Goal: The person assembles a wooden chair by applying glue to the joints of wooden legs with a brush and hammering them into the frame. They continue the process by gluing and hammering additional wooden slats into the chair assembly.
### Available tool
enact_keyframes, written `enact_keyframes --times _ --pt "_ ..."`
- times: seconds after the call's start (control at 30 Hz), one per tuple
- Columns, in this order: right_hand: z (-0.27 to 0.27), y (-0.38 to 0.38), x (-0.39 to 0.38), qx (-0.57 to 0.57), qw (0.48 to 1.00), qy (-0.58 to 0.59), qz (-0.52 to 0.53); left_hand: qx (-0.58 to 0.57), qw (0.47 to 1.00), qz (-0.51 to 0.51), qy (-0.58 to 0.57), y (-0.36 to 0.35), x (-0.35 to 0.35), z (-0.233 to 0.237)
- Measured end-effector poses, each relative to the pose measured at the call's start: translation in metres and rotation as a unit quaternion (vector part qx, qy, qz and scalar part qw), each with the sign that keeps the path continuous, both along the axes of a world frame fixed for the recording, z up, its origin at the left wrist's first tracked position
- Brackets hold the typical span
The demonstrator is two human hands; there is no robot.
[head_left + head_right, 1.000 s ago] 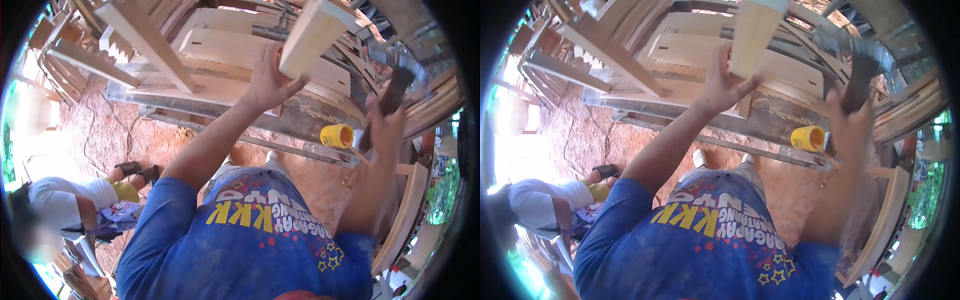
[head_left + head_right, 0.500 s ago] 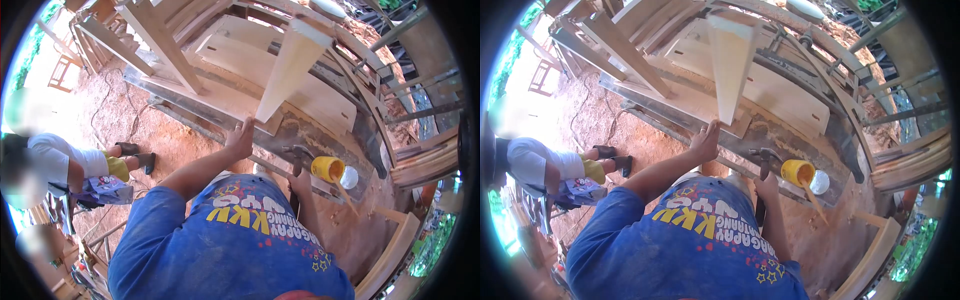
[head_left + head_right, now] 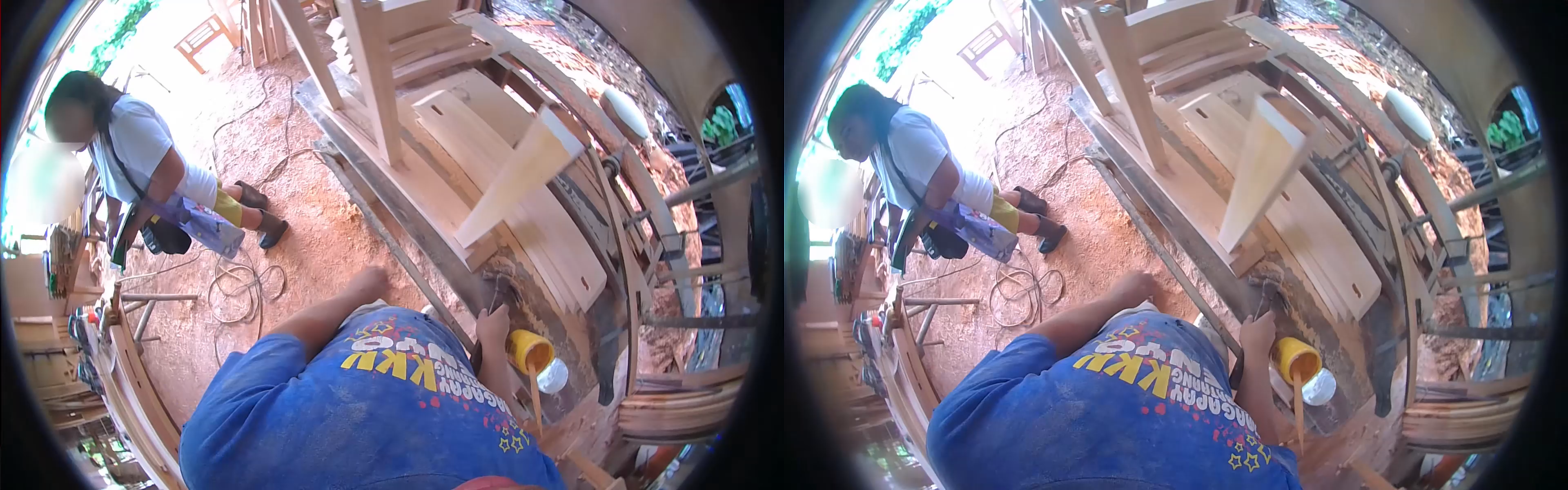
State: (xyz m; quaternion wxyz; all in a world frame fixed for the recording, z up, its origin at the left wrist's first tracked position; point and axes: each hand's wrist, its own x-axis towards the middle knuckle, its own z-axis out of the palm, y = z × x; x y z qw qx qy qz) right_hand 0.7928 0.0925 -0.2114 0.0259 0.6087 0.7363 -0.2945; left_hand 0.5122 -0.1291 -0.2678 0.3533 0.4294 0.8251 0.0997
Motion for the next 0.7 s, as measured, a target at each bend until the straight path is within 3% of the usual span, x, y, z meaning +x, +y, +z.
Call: enact_keyframes --times 0.03,0.17,0.27,0.33,0.53,0.7 --pt "0.006 -0.001 -0.006 0.025 1.0 -0.014 0.007 -0.073 0.997 -0.009 0.012 -0.018 -0.008 -0.01" --pt "0.026 -0.014 -0.02 0.092 0.99 -0.097 0.042 -0.184 0.972 0.142 -0.019 -0.095 -0.055 -0.016" --pt "0.024 -0.005 -0.031 0.134 0.982 -0.124 0.056 -0.22 0.956 0.184 -0.059 -0.138 -0.098 -0.044" --pt "0.033 0.006 -0.044 0.134 0.986 -0.098 0.026 -0.205 0.958 0.188 -0.066 -0.148 -0.121 -0.052" --pt "0.058 0.047 -0.078 0.294 0.955 -0.021 -0.013 -0.097 0.976 0.177 -0.083 -0.128 -0.183 -0.065" --pt "0.094 0.084 -0.101 0.265 0.959 0.072 0.076 -0.05 0.976 0.194 -0.09 -0.09 -0.215 -0.053"
